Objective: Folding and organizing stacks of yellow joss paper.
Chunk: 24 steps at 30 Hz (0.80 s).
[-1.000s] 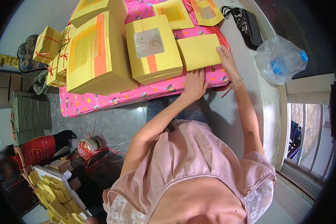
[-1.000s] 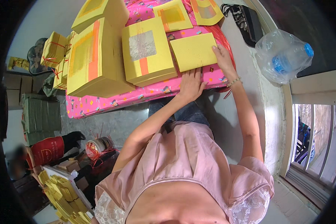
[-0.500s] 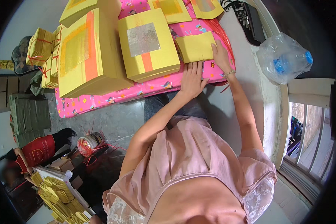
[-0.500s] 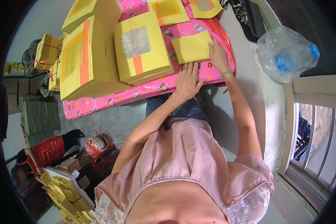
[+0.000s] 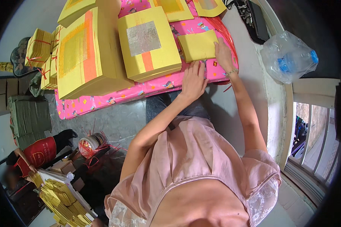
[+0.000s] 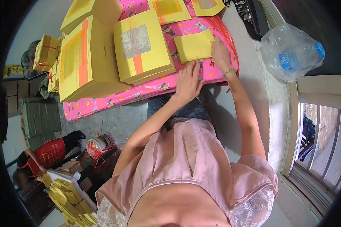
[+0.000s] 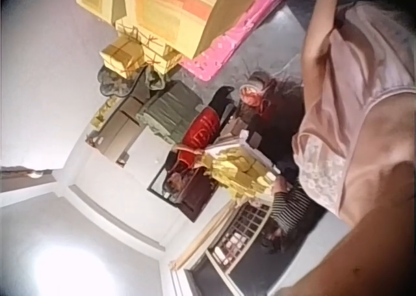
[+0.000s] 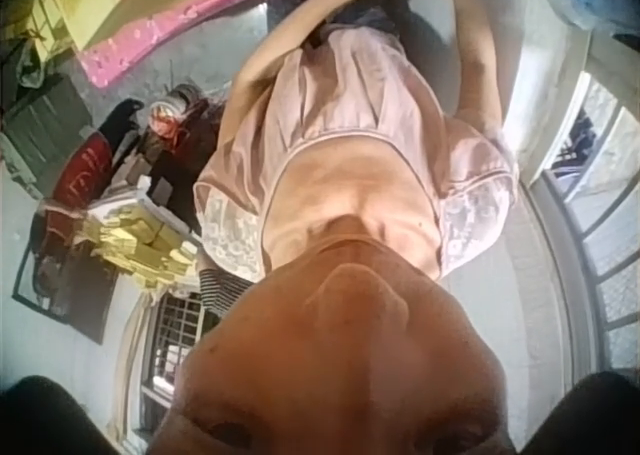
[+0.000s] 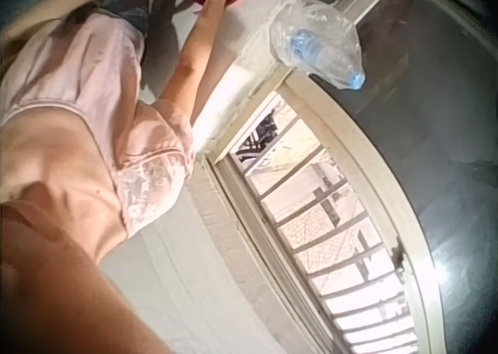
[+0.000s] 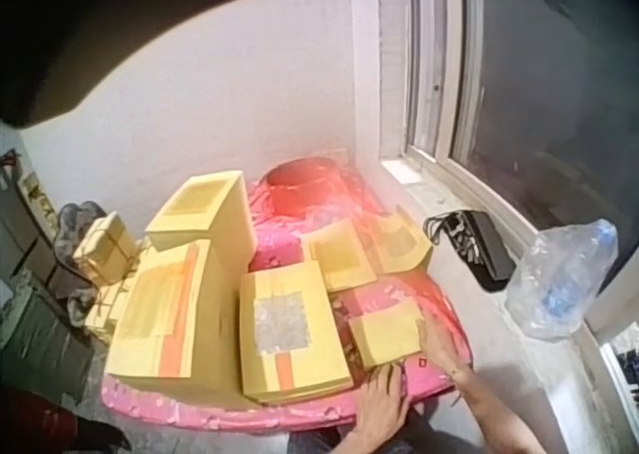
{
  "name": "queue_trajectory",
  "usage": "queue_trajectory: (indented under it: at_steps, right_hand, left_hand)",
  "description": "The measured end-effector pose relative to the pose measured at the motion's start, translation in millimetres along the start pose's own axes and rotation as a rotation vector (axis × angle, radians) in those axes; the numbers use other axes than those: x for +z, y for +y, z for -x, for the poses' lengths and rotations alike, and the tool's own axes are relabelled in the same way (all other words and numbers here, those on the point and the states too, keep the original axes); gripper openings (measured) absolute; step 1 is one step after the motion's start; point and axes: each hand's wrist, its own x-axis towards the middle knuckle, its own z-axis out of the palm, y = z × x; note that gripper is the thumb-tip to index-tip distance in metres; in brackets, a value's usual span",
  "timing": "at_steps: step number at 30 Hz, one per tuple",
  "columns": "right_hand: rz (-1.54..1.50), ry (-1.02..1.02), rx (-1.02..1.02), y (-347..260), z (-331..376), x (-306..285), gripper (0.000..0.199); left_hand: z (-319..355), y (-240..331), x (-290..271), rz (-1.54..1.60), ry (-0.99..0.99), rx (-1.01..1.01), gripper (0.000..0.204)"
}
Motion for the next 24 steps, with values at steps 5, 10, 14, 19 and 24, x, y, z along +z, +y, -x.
queue_trajectory:
  at_steps: [5, 10, 14, 19, 24]
  right_hand:
    - [-0.030, 0.010, -0.006, 0, 2, -3, 0.018]
    - [-0.032, 0.035, -0.032, 0, 2, 0, 0.019]
    - [0.192, 0.180, -0.061, -6, 12, -3, 0.027]
    - [0.283, 0.241, -0.067, -1, 18, 3, 0.036]
    - [0.186, 0.204, -0.104, 6, 15, 1, 0.030]
  left_hand:
    - [-11, 5, -9, 0.010, 0.093, 0.030, 0.068]
    - [-17, -11, 3, -0.125, 0.051, -0.025, 0.068]
    - [-19, -11, 6, -0.148, 0.014, -0.037, 0.067]
    - [-18, -13, 5, -0.165, 0.020, -0.022, 0.068]
    - [-22, -7, 0, -0.115, -0.009, -0.070, 0.069]
